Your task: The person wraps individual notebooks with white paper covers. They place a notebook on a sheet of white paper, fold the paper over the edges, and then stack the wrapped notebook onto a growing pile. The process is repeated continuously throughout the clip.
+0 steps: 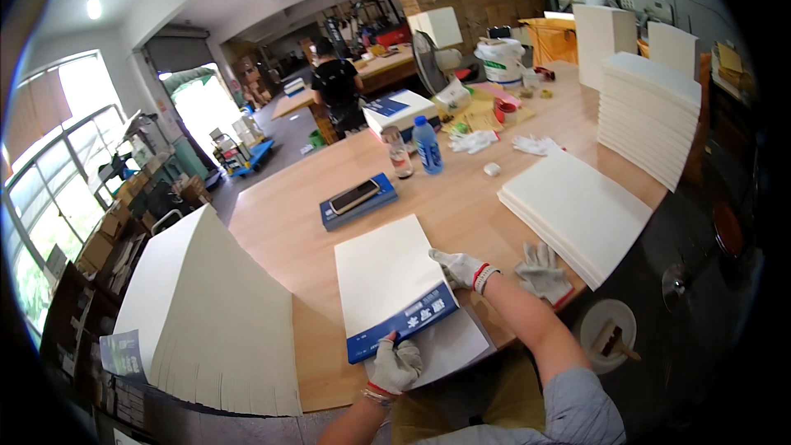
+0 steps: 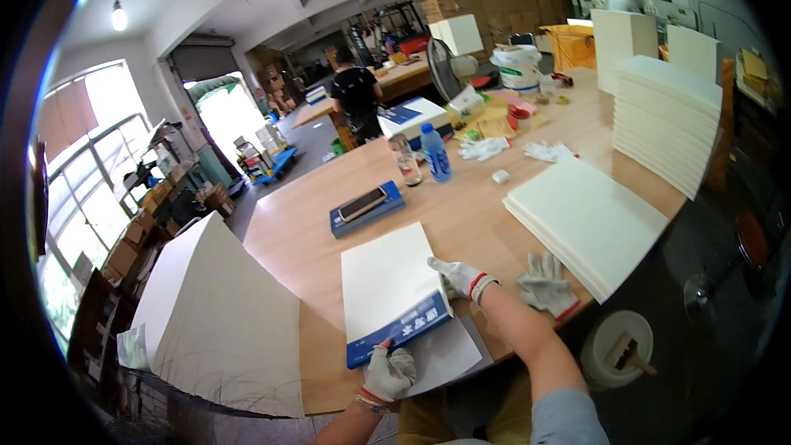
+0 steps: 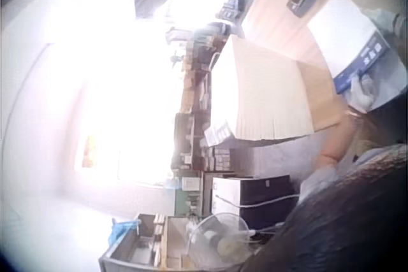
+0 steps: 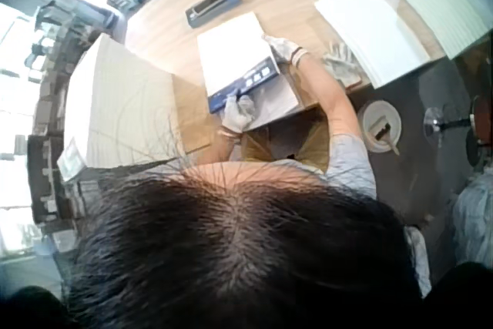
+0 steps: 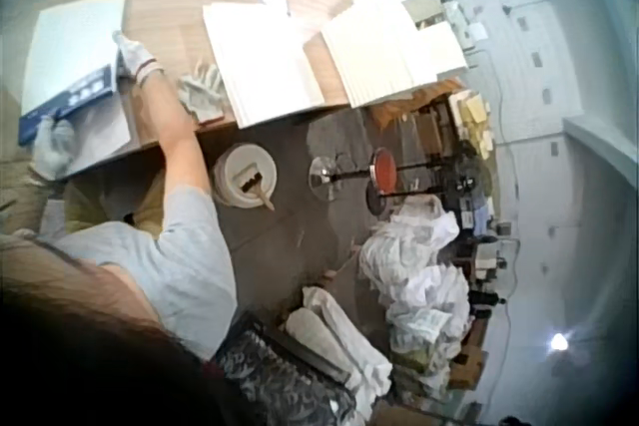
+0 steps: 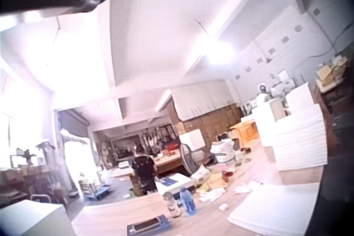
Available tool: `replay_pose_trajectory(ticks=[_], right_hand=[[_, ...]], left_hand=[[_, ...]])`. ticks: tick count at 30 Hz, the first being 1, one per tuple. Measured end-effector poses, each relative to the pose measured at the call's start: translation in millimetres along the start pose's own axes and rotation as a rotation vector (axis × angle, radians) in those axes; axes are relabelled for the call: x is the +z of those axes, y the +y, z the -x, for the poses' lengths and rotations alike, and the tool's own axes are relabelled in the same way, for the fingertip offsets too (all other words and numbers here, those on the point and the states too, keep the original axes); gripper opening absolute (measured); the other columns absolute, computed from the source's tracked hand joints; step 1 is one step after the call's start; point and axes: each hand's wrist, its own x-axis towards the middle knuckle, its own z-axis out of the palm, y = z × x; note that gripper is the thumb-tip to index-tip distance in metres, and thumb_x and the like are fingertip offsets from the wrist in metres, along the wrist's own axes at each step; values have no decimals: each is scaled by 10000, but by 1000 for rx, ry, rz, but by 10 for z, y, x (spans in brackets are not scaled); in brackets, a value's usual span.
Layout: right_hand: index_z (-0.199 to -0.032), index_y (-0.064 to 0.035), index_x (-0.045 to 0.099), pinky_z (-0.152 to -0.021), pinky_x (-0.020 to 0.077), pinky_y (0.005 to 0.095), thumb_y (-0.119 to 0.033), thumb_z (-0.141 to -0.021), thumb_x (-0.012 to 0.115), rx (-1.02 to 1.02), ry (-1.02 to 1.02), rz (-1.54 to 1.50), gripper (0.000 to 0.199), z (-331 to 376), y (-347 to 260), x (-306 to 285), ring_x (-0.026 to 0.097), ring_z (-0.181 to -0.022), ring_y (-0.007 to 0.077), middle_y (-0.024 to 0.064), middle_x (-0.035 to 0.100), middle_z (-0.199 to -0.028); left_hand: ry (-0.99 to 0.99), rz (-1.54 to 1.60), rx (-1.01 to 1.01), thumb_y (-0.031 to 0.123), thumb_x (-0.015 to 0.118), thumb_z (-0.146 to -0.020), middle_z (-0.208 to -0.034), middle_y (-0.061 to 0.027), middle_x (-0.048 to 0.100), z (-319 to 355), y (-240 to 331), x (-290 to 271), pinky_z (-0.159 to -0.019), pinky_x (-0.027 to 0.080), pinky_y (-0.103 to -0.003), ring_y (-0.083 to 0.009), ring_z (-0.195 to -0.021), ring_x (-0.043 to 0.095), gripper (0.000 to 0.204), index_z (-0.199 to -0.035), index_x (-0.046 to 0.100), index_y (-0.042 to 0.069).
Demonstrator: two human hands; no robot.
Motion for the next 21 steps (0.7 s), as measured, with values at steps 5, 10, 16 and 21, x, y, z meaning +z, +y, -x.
replay_pose_trajectory(ticks=[5, 10, 16, 21], right_hand=[[-1091, 50, 599, -651, 542, 323, -246, -858, 705, -89, -40, 240, 392, -569, -130, 6, 658, -723, 209, 124, 681, -936], [-1128, 34, 538, -630, 528, 315, -232, -881, 673, -229, -39, 263, 387, -557, -144, -39, 643, -736, 181, 123, 646, -957], [-1143, 34, 540, -614, 543, 330, -276, -876, 654, -328, 82, 532, 424, -119, -658, 150, 648, -741, 190, 127, 642, -926], [-1173, 25, 512, -618, 541, 324, -284, -870, 661, -483, 53, 369, 458, -6, -544, 55, 642, -746, 170, 113, 635, -926]], left_hand=[[-3, -465, 464, 342, 539, -937, -935, -78, 582, -34, 10, -38, -824, 514, -412, -230, -856, 584, 327, -1094, 518, 56], [-205, -575, 398, 356, 503, -950, -1374, -186, 499, 61, -8, 56, -1069, 393, -531, -337, -1243, 502, 525, -1362, 414, 43], [-248, -647, 384, 392, 537, -920, -1361, -184, 506, 113, -48, 153, -1072, 374, -543, -336, -1246, 498, 599, -1380, 393, 36], [-375, -678, 441, 315, 517, -950, -1325, -174, 542, 167, 3, 317, -1076, 398, -449, -310, -1214, 536, 524, -1353, 437, -10]])
